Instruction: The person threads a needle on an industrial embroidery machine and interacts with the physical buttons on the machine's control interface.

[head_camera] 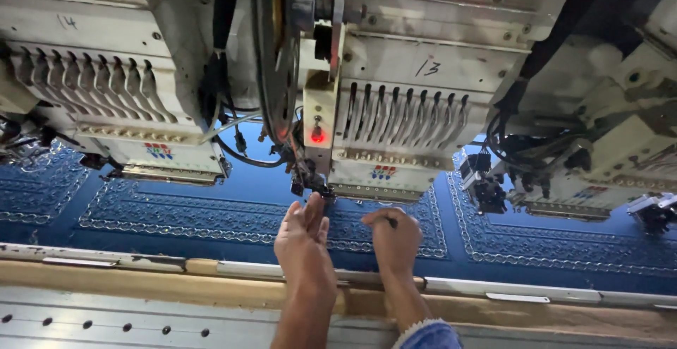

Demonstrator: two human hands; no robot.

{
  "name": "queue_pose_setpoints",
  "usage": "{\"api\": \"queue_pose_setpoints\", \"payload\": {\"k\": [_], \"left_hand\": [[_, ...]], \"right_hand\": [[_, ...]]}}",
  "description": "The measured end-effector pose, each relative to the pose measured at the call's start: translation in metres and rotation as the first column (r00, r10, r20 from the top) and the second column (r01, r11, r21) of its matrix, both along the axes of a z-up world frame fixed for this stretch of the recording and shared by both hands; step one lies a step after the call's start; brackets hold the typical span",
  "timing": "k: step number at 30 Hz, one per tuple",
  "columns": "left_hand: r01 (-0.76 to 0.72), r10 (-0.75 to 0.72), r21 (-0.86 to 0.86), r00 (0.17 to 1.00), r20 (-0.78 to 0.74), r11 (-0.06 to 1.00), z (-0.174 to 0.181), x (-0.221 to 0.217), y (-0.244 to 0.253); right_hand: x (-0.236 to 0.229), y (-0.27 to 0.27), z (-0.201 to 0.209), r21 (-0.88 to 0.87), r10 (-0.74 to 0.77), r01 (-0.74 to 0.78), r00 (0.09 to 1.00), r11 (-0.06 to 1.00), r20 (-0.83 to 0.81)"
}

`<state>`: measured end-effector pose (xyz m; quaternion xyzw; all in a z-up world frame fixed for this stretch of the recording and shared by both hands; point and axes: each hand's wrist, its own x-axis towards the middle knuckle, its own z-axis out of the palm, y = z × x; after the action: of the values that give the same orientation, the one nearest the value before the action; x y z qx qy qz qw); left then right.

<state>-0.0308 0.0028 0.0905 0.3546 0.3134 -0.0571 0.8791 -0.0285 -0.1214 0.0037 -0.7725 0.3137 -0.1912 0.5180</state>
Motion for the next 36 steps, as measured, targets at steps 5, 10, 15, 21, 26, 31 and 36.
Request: {"api": "queue_pose_setpoints", "payload": {"k": [5, 10, 15, 21, 26, 31, 36], "left_hand": [[0.006, 0.034, -0.261, 0.989, 0.146, 0.965, -0.048, -0.003, -0.006], [0.51, -0.519, 0.117, 0.853, 0.064, 0.852, -0.035, -0.038, 0.006], [0.789, -0.792, -0.073, 0.605, -0.076, 0.61, -0.047, -0.049, 0.024], [0.548, -0.816, 0.833, 0.513, -0.266, 0.073, -0.087, -0.03, 0.015], [0.329, -0.77, 0.923, 0.635, -0.062, 0.198, -0.086, -0.025, 0.013], [0.176, -0.757, 0.964, 0.652, 0.037, 0.199, -0.095, -0.027, 0.002], [0.13, -0.763, 0.961, 0.638, 0.107, 0.243, -0.108, -0.031, -0.004]], "right_hand": [[0.003, 0.001, 0.007, -0.039, 0.113, -0.117, 0.99, 0.992, -0.085], [0.003, 0.002, 0.024, 0.109, 0.12, -0.101, 0.975, 0.989, -0.185], [0.0, -0.004, 0.036, 0.393, 0.218, -0.176, 0.974, 0.903, -0.065], [0.001, -0.004, 0.048, 0.792, 0.077, -0.104, 0.994, 0.602, 0.072], [0.004, 0.015, 0.086, 0.688, 0.076, -0.062, 0.997, 0.723, 0.011], [0.013, 0.037, 0.071, 0.427, 0.004, 0.011, 0.999, 0.904, -0.035], [0.009, 0.042, 0.076, 0.348, -0.036, 0.065, 0.995, 0.935, -0.09]]}}
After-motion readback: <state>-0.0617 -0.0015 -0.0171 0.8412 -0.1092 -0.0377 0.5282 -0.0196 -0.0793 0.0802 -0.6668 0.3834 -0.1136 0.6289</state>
